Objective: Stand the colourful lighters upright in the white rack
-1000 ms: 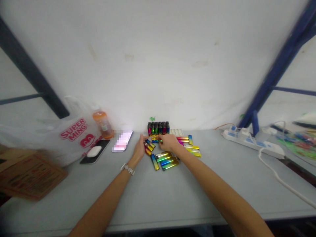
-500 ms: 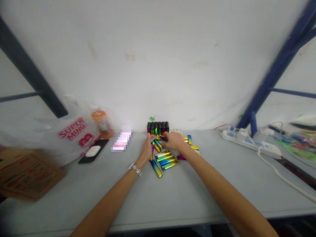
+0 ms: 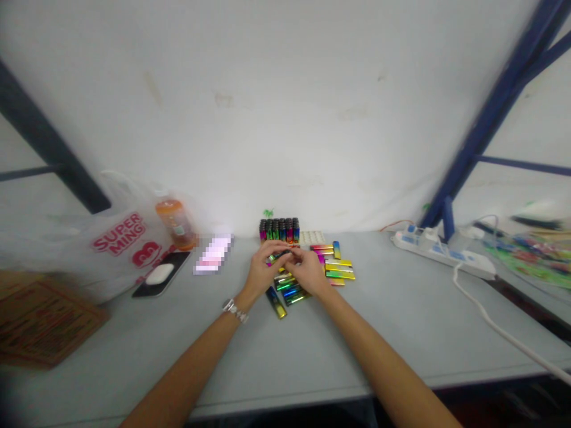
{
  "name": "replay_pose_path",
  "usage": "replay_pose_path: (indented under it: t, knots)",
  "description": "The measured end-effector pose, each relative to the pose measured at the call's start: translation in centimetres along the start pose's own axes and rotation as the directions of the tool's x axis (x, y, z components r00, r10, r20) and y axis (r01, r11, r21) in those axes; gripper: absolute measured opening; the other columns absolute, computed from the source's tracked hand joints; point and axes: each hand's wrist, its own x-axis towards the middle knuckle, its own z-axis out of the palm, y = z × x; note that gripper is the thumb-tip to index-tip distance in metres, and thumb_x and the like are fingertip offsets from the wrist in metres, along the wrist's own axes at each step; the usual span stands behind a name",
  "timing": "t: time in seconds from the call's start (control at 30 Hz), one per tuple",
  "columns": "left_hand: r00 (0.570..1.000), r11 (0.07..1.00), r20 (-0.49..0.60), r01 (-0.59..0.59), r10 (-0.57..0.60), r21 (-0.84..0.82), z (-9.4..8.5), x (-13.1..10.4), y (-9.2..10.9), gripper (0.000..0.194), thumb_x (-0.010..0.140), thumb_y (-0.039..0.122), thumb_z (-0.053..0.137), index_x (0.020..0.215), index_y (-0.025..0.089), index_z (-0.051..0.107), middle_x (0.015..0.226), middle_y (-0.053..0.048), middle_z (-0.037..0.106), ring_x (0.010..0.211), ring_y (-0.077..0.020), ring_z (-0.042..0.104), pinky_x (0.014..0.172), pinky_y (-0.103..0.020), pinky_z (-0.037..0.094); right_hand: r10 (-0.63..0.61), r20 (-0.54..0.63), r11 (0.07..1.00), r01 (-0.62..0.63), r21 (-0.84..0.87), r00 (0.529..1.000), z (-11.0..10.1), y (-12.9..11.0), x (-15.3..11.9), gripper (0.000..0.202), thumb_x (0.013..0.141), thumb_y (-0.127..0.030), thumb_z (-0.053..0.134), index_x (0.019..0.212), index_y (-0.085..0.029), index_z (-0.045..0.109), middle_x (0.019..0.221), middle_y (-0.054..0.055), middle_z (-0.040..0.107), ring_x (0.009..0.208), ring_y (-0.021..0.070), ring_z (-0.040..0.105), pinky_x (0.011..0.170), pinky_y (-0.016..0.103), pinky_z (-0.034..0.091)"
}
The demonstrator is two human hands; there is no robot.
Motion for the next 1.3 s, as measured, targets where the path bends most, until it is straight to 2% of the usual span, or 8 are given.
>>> replay_pose_path:
  t: [0.13,0.23,0.4,0.53,0.7,0.9,1.07,1.3]
  knots:
    - [0.994,0.99,-0.05,0.091,-0.097,-0.109,0.0,-0.2,0.4,0.02,0.091,0.037,0.06,0.101,0.019,0.063,0.104,-0.008,0.068,0.099,-0.0185,0.064,0.086,-0.033,0.051,0.004,-0.014,0.997,-0.002,0.082,1.0,-0.5,-0.1,-0.3,0.042,0.079,-0.027,0.063,0.119,-0.016,0.063,0.079,0.002,0.071,0.063,0.014,0.063,0.059,0.025,0.049]
    - [0.979,0.951,-0.033,0.185,-0.199,-0.248,0.4,-0.6,0.8,0.025,0.095,0.042,0.052,0.108,0.021,0.051,0.083,-0.002,0.066,0.073,-0.013,0.064,0.069,-0.026,0.051,0.019,-0.059,0.996,-0.014,0.089,0.998,-1.1,0.2,-0.5,0.027,0.08,-0.027,0.059,0.104,-0.016,0.064,0.067,-0.001,0.066,0.053,0.0115,0.057,0.053,0.023,0.045]
    - [0.952,0.884,0.029,0.293,-0.303,-0.365,1.4,-1.1,1.3,0.033,0.092,0.052,0.054,0.105,0.022,0.05,0.059,0.008,0.045,0.046,-0.0062,0.04,0.045,-0.017,0.03,0.035,-0.077,0.998,-0.03,0.06,0.996,-1.1,0.9,-0.6,0.018,0.084,-0.033,0.057,0.09,-0.017,0.063,0.057,-0.003,0.058,0.048,0.0112,0.051,0.048,0.022,0.04]
    - [0.924,0.833,0.084,0.374,-0.373,-0.408,1.5,-1.1,1.7,0.043,0.087,0.06,0.056,0.085,0.017,0.057,0.056,0.006,0.043,0.048,-0.0067,0.038,0.046,-0.019,0.028,0.004,-0.044,0.996,-0.008,-0.094,0.999,-0.6,0.8,-0.9,0.016,0.085,-0.033,0.058,0.086,-0.018,0.064,0.059,-0.001,0.06,0.051,0.0123,0.052,0.05,0.023,0.04]
    - [0.863,0.787,0.123,0.498,-0.489,-0.364,1.3,-1.0,1.7,0.064,0.085,0.07,0.047,0.051,0.015,0.05,0.044,0.003,0.04,0.043,-0.007,0.036,0.045,-0.022,0.027,-0.014,-0.015,0.982,0.011,-0.19,1.0,-0.3,0.6,-1.1,0.021,0.087,-0.038,0.058,0.083,-0.018,0.064,0.058,-0.001,0.058,0.051,0.0128,0.051,0.05,0.023,0.038]
    - [0.846,0.785,0.012,0.5,-0.533,-0.364,1.6,-0.7,1.3,0.053,0.081,0.055,0.058,0.048,0.014,0.056,0.048,0.0,0.049,0.048,-0.008,0.041,0.048,-0.021,0.031,-0.022,-0.026,0.981,0.016,-0.195,0.999,-0.3,0.9,-1.0,0.016,0.085,-0.026,0.054,0.088,-0.018,0.067,0.056,-0.003,0.056,0.05,0.012,0.049,0.05,0.022,0.036]
    - [0.858,0.807,0.0,0.483,-0.513,-0.341,1.5,-0.6,1.5,0.043,0.08,0.043,0.057,0.049,0.014,0.055,0.05,0.001,0.049,0.049,-0.0079,0.04,0.048,-0.021,0.031,-0.017,-0.022,0.98,0.012,-0.201,1.0,-0.3,0.9,-1.1,0.016,0.082,-0.023,0.053,0.088,-0.017,0.066,0.055,-0.003,0.055,0.049,0.0116,0.048,0.049,0.022,0.034]
    - [0.824,0.742,0.024,0.521,-0.566,-0.422,1.7,-0.7,1.9,0.046,0.078,0.05,0.058,0.048,0.016,0.051,0.047,0.003,0.042,0.049,-0.0084,0.039,0.048,-0.021,0.033,-0.009,-0.012,0.981,0.006,-0.194,1.0,-0.3,0.5,-1.0,0.016,0.081,-0.021,0.053,0.087,-0.017,0.067,0.054,-0.004,0.055,0.049,0.0112,0.048,0.049,0.022,0.034]
